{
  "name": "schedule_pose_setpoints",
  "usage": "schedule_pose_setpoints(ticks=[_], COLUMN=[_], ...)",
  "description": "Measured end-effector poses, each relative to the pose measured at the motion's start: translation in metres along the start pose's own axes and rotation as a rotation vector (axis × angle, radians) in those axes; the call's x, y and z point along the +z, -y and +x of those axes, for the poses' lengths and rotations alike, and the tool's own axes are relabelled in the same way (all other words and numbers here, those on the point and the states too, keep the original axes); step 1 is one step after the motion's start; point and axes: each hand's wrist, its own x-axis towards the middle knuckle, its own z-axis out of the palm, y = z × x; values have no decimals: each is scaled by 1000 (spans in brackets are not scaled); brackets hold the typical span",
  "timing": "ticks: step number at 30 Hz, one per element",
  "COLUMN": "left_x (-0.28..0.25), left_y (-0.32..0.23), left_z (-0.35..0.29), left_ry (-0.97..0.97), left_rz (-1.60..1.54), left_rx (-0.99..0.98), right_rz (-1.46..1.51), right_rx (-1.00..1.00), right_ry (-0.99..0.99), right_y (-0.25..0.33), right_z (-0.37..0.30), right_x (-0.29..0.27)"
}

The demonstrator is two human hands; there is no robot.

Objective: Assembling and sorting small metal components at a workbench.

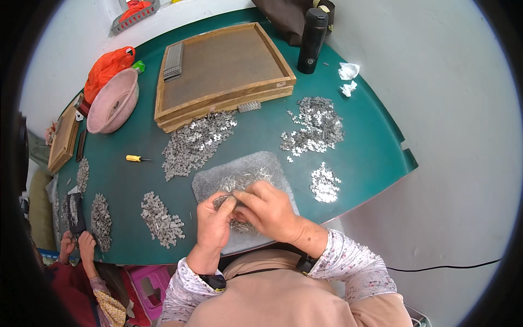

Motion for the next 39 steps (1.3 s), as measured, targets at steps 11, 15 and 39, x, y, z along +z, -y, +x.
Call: schedule_pose_setpoints(ticks=[11,15,39], left_x=[3,5,0], left_y=[-2,-8,-8], left_z=[-2,-5,0], left_ry=[-45,-29,15], left_rz=[375,373,-8], left_rx=[182,87,-29], right_rz=[-39,152,377], right_rx=[90,215,373], right_ry=[-21,-77,-60], right_y=[9,5,1], right_z=[-3,-8,1], right_x=[5,8,7])
